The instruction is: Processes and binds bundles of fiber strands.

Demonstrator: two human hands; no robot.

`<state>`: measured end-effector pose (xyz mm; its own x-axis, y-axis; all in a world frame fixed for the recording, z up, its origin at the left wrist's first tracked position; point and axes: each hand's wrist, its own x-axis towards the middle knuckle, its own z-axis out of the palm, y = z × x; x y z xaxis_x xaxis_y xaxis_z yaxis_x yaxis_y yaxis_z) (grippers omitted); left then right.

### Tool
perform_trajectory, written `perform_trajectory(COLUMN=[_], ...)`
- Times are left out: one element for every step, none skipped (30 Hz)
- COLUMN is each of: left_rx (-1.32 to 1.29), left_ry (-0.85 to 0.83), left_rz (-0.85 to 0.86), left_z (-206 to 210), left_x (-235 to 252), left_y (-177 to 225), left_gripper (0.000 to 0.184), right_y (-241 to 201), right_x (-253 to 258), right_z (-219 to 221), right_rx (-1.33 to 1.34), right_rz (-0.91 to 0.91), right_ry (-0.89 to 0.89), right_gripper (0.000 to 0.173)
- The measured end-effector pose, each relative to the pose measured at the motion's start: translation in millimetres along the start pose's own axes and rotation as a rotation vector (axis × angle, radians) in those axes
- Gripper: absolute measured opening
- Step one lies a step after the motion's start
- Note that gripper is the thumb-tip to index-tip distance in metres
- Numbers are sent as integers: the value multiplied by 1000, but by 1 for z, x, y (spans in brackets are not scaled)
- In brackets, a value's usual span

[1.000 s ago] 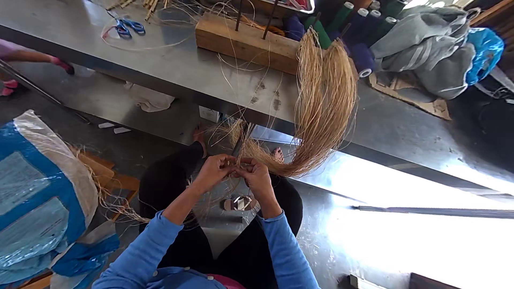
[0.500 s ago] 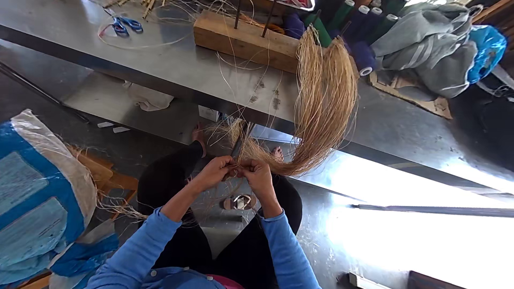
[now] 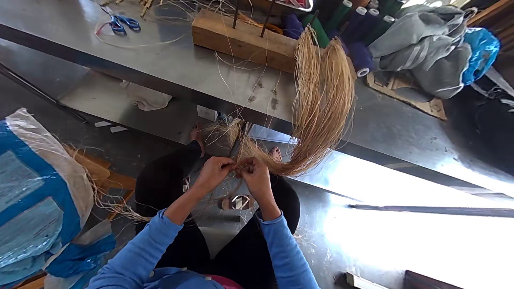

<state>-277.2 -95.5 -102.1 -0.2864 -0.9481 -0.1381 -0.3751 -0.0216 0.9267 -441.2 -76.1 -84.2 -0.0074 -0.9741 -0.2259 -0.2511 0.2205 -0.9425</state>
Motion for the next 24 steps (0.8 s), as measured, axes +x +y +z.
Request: perform_trajectory(left_rx=[-5,-13,-25,-41,-68,-106,-158,-212,-255,-288,-309,-306,-286,-256,-227,-202,-183,-170,-162,-149,-134,-124,-123,-133], left_ry=[-9,-24,-35,-44,-54,-61,-66,-70,-68,-66,-63,-60,-51,-38,-29,-29,-43,-69,-94,-105,-110,-108,-103,-97], left_rz=[11,29,42,38,29,13,-15,-46,-81,-114,-130,-130,-115,-95,-74,-53,-31,-7,9,19,19,17,15,11], left_z=[-1,-3,-5,-6,-7,-8,-8,-10,-11,-11,-12,-14,-17,-20,-22,-23,-23,-21,-16,-10,-4,2,6,9], left_x=[1,1,2,2,2,1,-1,-2,-4,-5,-6,-6,-7,-6,-7,-7,-7,-6,-6,-6,-5,-5,-5,-5], left_y=[0,-1,-3,-5,-5,-6,-6,-5,-5,-5,-5,-5,-5,-4,-4,-3,-2,0,4,9,17,23,26,27], left_gripper=[17,17,18,19,19,19,19,19,19,18,18,17,17,18,18,18,18,18,19,19,19,19,19,19], right_y=[-1,-1,0,2,5,7,9,8,7,5,3,1,0,1,3,6,10,15,20,20,19,20,23,29], right_x=[0,0,0,-1,-3,-6,-11,-18,-28,-39,-51,-65,-80,-95,-111,-127,-143,-159,-174,-188,-198,-206,-210,-211], right_z=[-1,-2,-3,-4,-6,-8,-12,-16,-22,-30,-39,-48,-59,-71,-85,-99,-112,-125,-134,-137,-136,-133,-130,-129], right_rx=[-3,-13,-30,-60,-104,-165,-230,-302,-390,-485,-574,-662,-734,-789,-824,-843,-844,-835,-823,-824,-830,-827,-793,-713], right_rz=[17,31,45,60,74,82,83,80,74,70,75,83,84,85,103,128,134,129,128,133,125,94,54,8], right_ry=[-19,-46,-74,-98,-115,-129,-136,-131,-112,-80,-43,3,55,109,153,185,206,206,189,182,203,253,317,388], right_gripper=[28,30,30,29,27,24,23,23,23,23,22,21,20,19,18,18,18,18,20,22,22,22,21,19])
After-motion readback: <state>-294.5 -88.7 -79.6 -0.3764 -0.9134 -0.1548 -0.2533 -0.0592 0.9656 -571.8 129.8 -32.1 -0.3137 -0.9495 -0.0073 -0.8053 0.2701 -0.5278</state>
